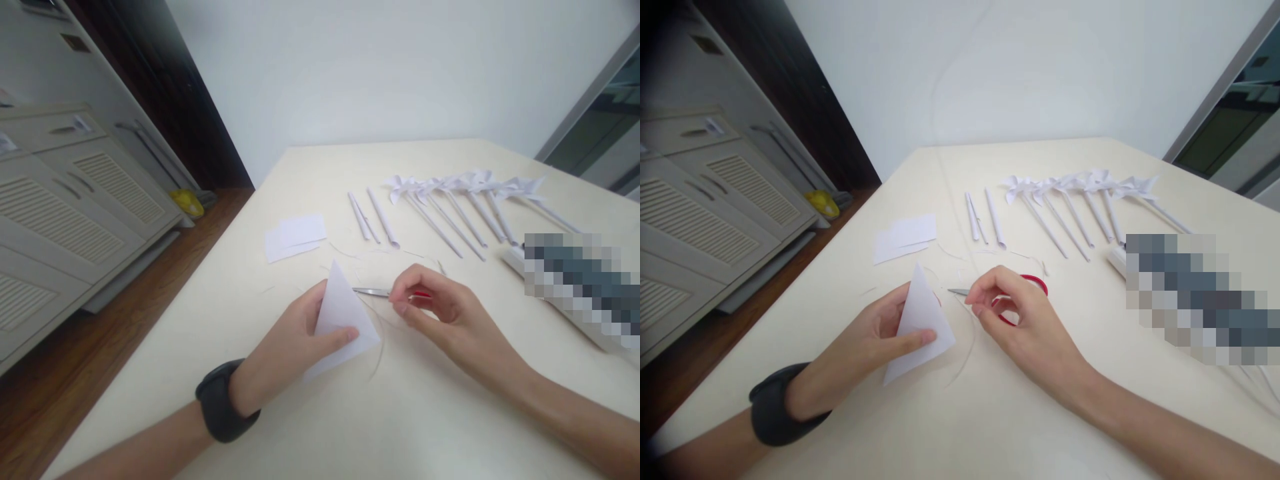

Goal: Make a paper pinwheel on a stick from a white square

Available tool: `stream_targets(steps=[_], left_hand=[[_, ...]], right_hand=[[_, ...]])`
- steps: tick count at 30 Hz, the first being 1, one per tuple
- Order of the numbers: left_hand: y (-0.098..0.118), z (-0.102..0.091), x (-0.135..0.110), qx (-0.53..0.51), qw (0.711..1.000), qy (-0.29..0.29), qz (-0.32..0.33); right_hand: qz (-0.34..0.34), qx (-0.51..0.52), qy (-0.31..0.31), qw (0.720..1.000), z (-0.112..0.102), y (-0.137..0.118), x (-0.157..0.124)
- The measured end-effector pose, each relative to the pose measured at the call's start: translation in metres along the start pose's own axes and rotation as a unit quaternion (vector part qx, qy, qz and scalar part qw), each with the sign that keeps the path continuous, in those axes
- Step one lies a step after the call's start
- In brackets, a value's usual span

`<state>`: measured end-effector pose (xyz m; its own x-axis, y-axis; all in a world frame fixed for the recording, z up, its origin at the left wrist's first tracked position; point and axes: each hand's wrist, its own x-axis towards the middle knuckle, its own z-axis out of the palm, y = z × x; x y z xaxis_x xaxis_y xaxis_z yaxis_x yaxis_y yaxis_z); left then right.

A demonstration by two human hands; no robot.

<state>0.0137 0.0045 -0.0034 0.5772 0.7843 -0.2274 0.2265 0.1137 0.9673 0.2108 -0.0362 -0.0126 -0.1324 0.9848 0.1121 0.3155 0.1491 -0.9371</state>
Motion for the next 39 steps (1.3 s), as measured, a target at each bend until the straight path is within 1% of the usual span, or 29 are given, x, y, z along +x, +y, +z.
stream_targets(steps=[1, 2, 5, 6, 7, 8, 10, 11, 12, 16, 18, 20, 22, 24, 25, 28, 29, 30, 33, 36, 37, 38, 39], left_hand=[[-0.001, 0.000, 0.000, 0.002, 1.000, -0.002, -0.001], [-0.001, 0.000, 0.000, 0.002, 1.000, -0.004, -0.001], [-0.001, 0.000, 0.001, -0.005, 1.000, -0.008, 0.008], [-0.001, 0.001, 0.001, -0.008, 1.000, -0.008, 0.011], [0.000, 0.001, 0.001, -0.008, 1.000, -0.008, 0.013], [0.001, 0.001, 0.001, -0.006, 1.000, -0.006, 0.012], [0.002, 0.001, 0.001, -0.001, 1.000, -0.004, 0.009], [0.003, 0.001, 0.001, -0.001, 1.000, -0.002, 0.008], [0.003, 0.001, 0.001, -0.004, 1.000, -0.002, 0.007], [0.002, 0.001, 0.000, -0.023, 1.000, -0.007, 0.002], [0.001, 0.001, 0.000, -0.021, 1.000, -0.009, 0.000], [0.000, 0.001, -0.001, -0.009, 1.000, -0.009, 0.007], [0.000, 0.001, -0.001, 0.011, 1.000, -0.007, 0.012], [0.000, 0.001, -0.001, 0.023, 1.000, -0.007, 0.011], [0.000, 0.001, -0.001, 0.025, 1.000, -0.008, 0.011], [0.000, 0.000, -0.001, 0.024, 1.000, -0.013, 0.017], [0.000, 0.000, -0.001, 0.025, 0.999, -0.012, 0.019], [0.000, 0.000, 0.000, 0.026, 0.999, -0.012, 0.019], [-0.003, -0.001, 0.000, 0.030, 0.999, -0.018, 0.013], [-0.006, 0.001, -0.001, 0.026, 0.999, -0.014, 0.015], [-0.007, 0.001, -0.001, 0.024, 1.000, -0.008, 0.019], [-0.008, 0.001, -0.002, 0.022, 1.000, -0.003, 0.021], [-0.008, 0.001, -0.002, 0.024, 0.999, 0.001, 0.022]], right_hand=[[-0.009, 0.012, 0.004, 1.000, 0.000, 0.000, 0.000], [-0.009, 0.021, -0.005, 1.000, 0.001, 0.000, -0.001], [0.022, 0.021, -0.049, 0.998, 0.004, 0.000, -0.004], [0.015, 0.016, -0.043, 0.999, 0.003, -0.001, -0.006], [-0.010, 0.012, -0.025, 1.000, 0.003, -0.002, -0.008], [-0.051, 0.013, 0.005, 0.999, 0.001, -0.003, -0.010], [-0.145, 0.022, 0.061, 0.987, -0.002, -0.004, -0.014], [-0.175, 0.023, 0.071, 0.982, -0.003, -0.004, -0.016], [-0.189, 0.020, 0.067, 0.980, -0.004, -0.003, -0.016], [-0.157, -0.008, 0.031, 0.987, -0.004, -0.001, -0.014], [-0.170, -0.006, 0.026, 0.985, -0.002, -0.001, -0.012], [-0.180, 0.005, 0.002, 0.984, -0.002, -0.002, -0.011], [-0.148, 0.025, -0.020, 0.989, -0.003, -0.003, -0.009], [-0.117, 0.041, -0.007, 0.992, -0.005, -0.003, -0.009], [-0.122, 0.046, 0.004, 0.991, -0.005, -0.003, -0.010], [-0.188, 0.044, 0.011, 0.981, -0.006, -0.003, -0.013], [-0.198, 0.041, 0.006, 0.979, -0.005, -0.003, -0.013], [-0.193, 0.038, 0.002, 0.980, -0.005, -0.002, -0.012], [-0.131, 0.023, -0.006, 0.991, -0.001, 0.002, -0.006], [-0.055, 0.007, -0.038, 0.998, 0.000, 0.005, 0.001], [-0.037, 0.000, -0.041, 0.998, 0.000, 0.005, 0.002], [-0.033, -0.011, -0.028, 0.999, 0.000, 0.006, 0.002], [-0.055, -0.029, -0.003, 0.998, -0.001, 0.006, 0.000]])
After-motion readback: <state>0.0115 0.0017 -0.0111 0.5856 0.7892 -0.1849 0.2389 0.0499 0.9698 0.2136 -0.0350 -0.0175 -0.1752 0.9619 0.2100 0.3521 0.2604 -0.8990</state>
